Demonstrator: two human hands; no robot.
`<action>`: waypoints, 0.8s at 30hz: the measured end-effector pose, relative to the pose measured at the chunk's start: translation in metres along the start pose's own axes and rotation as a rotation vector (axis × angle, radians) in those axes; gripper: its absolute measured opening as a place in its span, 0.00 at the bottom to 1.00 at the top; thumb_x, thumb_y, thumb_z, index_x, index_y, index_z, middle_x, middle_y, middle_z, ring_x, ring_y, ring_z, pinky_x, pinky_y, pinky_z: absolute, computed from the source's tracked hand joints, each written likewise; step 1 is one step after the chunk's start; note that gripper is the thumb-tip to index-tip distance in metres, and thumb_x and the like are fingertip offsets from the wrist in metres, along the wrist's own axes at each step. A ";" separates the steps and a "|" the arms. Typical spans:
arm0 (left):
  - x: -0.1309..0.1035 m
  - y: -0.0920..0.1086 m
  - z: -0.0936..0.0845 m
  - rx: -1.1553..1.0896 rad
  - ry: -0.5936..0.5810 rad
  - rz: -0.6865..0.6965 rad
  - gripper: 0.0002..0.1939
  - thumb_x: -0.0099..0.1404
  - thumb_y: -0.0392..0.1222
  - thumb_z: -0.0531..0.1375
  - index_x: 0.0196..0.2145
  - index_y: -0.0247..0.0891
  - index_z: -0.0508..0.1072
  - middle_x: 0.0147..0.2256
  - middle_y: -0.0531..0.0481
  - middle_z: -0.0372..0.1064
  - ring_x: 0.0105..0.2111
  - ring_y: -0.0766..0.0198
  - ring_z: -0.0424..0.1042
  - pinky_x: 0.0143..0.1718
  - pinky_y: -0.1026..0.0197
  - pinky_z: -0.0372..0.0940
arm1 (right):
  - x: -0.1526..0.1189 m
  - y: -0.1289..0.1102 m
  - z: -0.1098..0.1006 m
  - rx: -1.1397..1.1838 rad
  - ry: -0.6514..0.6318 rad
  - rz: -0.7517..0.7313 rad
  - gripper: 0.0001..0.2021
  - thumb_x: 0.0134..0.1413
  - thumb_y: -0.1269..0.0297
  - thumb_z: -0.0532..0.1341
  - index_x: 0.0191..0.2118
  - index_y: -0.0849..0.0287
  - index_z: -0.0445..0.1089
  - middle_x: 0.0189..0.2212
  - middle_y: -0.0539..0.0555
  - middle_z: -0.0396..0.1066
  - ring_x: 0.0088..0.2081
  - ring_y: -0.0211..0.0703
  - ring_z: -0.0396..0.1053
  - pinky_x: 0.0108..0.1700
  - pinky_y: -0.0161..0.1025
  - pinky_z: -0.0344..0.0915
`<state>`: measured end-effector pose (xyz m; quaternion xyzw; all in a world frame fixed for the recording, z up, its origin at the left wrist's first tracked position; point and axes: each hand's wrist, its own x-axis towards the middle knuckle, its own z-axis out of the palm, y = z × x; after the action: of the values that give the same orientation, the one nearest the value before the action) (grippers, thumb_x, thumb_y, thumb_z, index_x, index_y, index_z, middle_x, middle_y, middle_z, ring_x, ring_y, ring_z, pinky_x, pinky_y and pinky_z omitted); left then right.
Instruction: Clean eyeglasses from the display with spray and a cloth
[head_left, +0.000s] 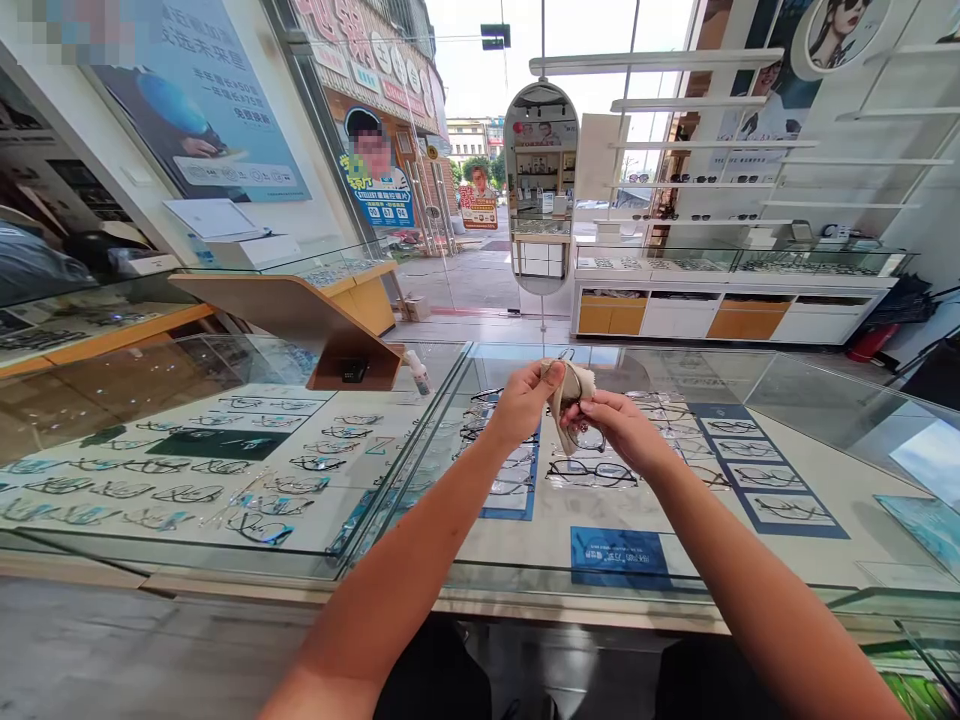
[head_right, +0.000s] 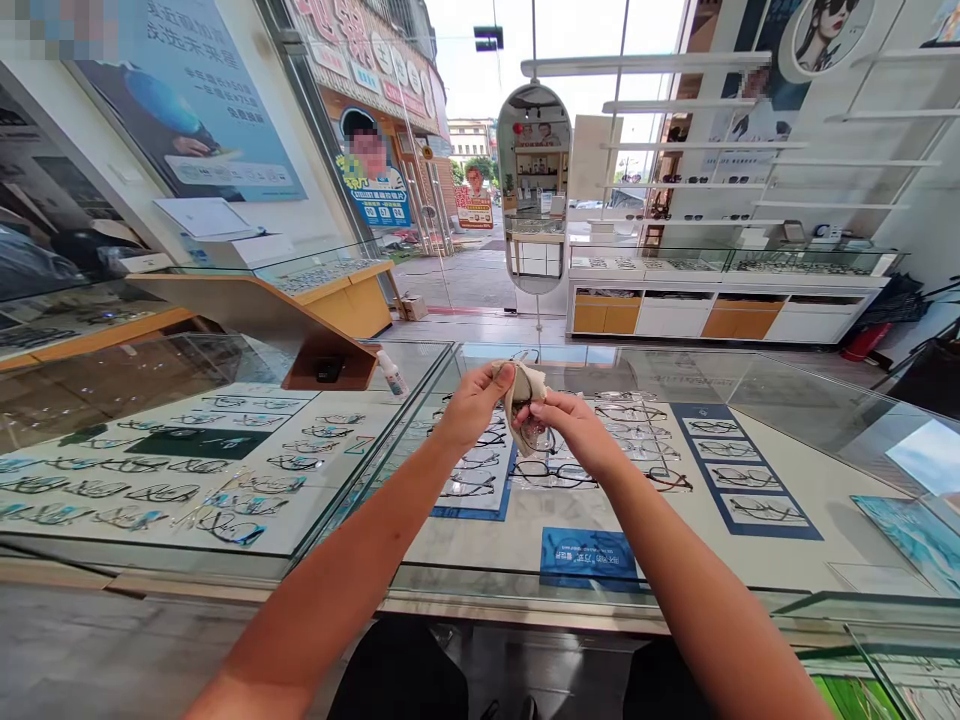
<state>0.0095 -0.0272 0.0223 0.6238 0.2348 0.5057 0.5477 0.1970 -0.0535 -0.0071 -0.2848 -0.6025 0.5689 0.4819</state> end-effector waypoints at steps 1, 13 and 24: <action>0.001 0.002 -0.003 -0.013 -0.044 -0.013 0.30 0.65 0.71 0.68 0.35 0.37 0.75 0.24 0.51 0.74 0.21 0.64 0.72 0.27 0.60 0.70 | 0.000 -0.003 0.000 0.007 0.012 0.002 0.14 0.62 0.49 0.69 0.37 0.55 0.84 0.38 0.56 0.81 0.41 0.49 0.72 0.51 0.48 0.65; -0.005 0.003 0.005 -0.035 -0.061 0.017 0.23 0.62 0.56 0.75 0.39 0.39 0.70 0.22 0.58 0.69 0.20 0.69 0.66 0.27 0.63 0.70 | -0.001 -0.003 0.003 0.069 -0.034 -0.022 0.16 0.62 0.45 0.71 0.39 0.54 0.84 0.37 0.55 0.80 0.40 0.47 0.70 0.47 0.45 0.65; 0.002 0.004 -0.009 0.018 -0.123 -0.015 0.29 0.68 0.70 0.65 0.35 0.37 0.72 0.23 0.50 0.74 0.21 0.64 0.73 0.24 0.62 0.69 | -0.001 0.000 0.003 0.056 -0.033 -0.026 0.15 0.62 0.47 0.71 0.39 0.54 0.85 0.39 0.55 0.82 0.42 0.48 0.73 0.51 0.47 0.66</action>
<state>0.0015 -0.0231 0.0252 0.6569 0.2099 0.4602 0.5591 0.1944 -0.0559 -0.0065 -0.2539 -0.5979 0.5840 0.4868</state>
